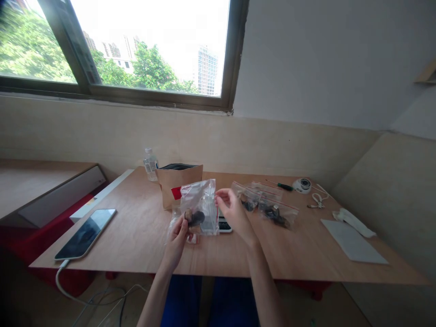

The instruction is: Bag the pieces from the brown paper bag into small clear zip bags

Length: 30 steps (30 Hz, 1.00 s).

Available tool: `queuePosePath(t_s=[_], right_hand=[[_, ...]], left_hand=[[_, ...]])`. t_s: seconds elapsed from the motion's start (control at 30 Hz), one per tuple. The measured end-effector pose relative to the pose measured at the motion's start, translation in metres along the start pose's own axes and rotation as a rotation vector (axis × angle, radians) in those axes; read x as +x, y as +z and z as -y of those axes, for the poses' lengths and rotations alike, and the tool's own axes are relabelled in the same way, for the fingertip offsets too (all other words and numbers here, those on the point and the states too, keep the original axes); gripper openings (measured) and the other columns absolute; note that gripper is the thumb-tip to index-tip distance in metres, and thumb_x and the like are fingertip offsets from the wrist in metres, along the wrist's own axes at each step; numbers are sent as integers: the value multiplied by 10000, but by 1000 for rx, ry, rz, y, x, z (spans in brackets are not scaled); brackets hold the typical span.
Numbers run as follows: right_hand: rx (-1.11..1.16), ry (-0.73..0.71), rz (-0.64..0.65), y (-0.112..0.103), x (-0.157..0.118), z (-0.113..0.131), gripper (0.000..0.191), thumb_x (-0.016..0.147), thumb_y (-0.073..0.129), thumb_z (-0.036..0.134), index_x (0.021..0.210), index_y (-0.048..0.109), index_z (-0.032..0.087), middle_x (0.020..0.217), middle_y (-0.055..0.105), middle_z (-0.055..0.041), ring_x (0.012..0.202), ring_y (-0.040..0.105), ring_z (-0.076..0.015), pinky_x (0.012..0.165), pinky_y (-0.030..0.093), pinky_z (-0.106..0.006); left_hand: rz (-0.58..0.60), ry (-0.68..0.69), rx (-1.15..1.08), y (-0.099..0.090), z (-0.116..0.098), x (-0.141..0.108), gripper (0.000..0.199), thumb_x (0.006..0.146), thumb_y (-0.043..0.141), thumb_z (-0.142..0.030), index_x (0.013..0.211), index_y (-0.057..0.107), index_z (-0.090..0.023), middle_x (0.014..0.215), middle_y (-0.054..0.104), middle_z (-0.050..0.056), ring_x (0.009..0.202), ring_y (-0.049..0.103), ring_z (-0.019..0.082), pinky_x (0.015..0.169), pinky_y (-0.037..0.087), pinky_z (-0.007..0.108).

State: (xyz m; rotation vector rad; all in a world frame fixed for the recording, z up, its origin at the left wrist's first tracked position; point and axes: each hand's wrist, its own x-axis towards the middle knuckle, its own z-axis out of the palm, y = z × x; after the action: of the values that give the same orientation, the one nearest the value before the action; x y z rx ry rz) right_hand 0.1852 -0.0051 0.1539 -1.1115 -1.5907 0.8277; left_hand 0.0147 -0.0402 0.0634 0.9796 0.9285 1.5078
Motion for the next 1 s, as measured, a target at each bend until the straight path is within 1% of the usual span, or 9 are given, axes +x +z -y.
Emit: queuePosePath(t_s=[0.1, 0.17, 0.23, 0.3, 0.43, 0.53, 0.67, 0.83, 1.0], right_hand=[[20, 45, 292, 9, -2, -2, 240, 856, 519, 356, 944, 672, 193, 988, 674, -63, 952, 617, -213, 877, 469, -344], [77, 77, 397, 13, -1, -4, 253, 841, 556, 364, 986, 681, 198, 1018, 681, -58, 983, 617, -216, 885, 468, -343], [171, 110, 473, 17, -1, -6, 288, 814, 605, 392, 1015, 667, 196, 1022, 680, -57, 979, 623, -211, 876, 476, -338], [247, 133, 519, 19, -2, -9, 346, 775, 655, 419, 1035, 646, 192, 1033, 672, -56, 966, 627, -201, 867, 483, -331], [224, 155, 503, 21, -6, -13, 417, 715, 717, 432, 1038, 618, 188, 1007, 664, -51, 919, 628, -193, 822, 495, -319], [90, 146, 436, 21, -7, -13, 328, 704, 725, 423, 902, 637, 177, 869, 664, -32, 816, 626, -184, 751, 493, -303], [2, 145, 427, 19, -6, -5, 257, 707, 716, 402, 788, 645, 169, 771, 649, -24, 733, 614, -175, 688, 479, -288], [10, 61, 415, 18, -7, -2, 227, 767, 661, 372, 872, 631, 173, 886, 656, -45, 828, 619, -194, 750, 478, -300], [36, 91, 408, 24, -8, -10, 214, 809, 608, 379, 912, 607, 190, 895, 657, -36, 828, 625, -195, 756, 482, -309]], left_hand=[[27, 47, 37, -4, 1, 1, 483, 813, 574, -485, 1215, 604, -219, 1149, 649, 69, 888, 619, 186, 698, 499, 240], [9, 64, 7, -6, 1, 3, 457, 825, 566, -473, 1200, 616, -217, 1253, 603, 67, 1125, 555, 224, 887, 466, 276], [-13, 60, -30, -7, 0, 4, 428, 827, 571, -459, 1170, 636, -212, 1278, 588, 67, 1219, 496, 230, 978, 416, 298], [-41, 42, -38, -8, -1, 5, 413, 815, 591, -451, 1139, 655, -203, 1253, 606, 77, 1197, 517, 235, 956, 436, 303], [-73, 33, 6, -9, -2, 5, 422, 791, 614, -455, 1120, 665, -195, 1193, 642, 83, 1041, 605, 236, 732, 516, 256], [-86, 53, 30, -9, -1, 5, 403, 797, 608, -452, 1104, 670, -199, 1138, 663, 71, 942, 628, 203, 630, 499, 210], [-86, 57, 46, -11, 0, 5, 378, 813, 594, -436, 1109, 656, -208, 1032, 682, 47, 800, 622, 142, 585, 474, 181], [-108, 41, 80, -11, -1, 5, 397, 781, 630, -436, 1087, 668, -187, 958, 688, 51, 672, 587, 112, 514, 432, 172], [-55, 20, 113, -7, -4, 3, 391, 782, 618, -450, 1064, 676, -185, 986, 698, 65, 744, 628, 151, 532, 453, 194]])
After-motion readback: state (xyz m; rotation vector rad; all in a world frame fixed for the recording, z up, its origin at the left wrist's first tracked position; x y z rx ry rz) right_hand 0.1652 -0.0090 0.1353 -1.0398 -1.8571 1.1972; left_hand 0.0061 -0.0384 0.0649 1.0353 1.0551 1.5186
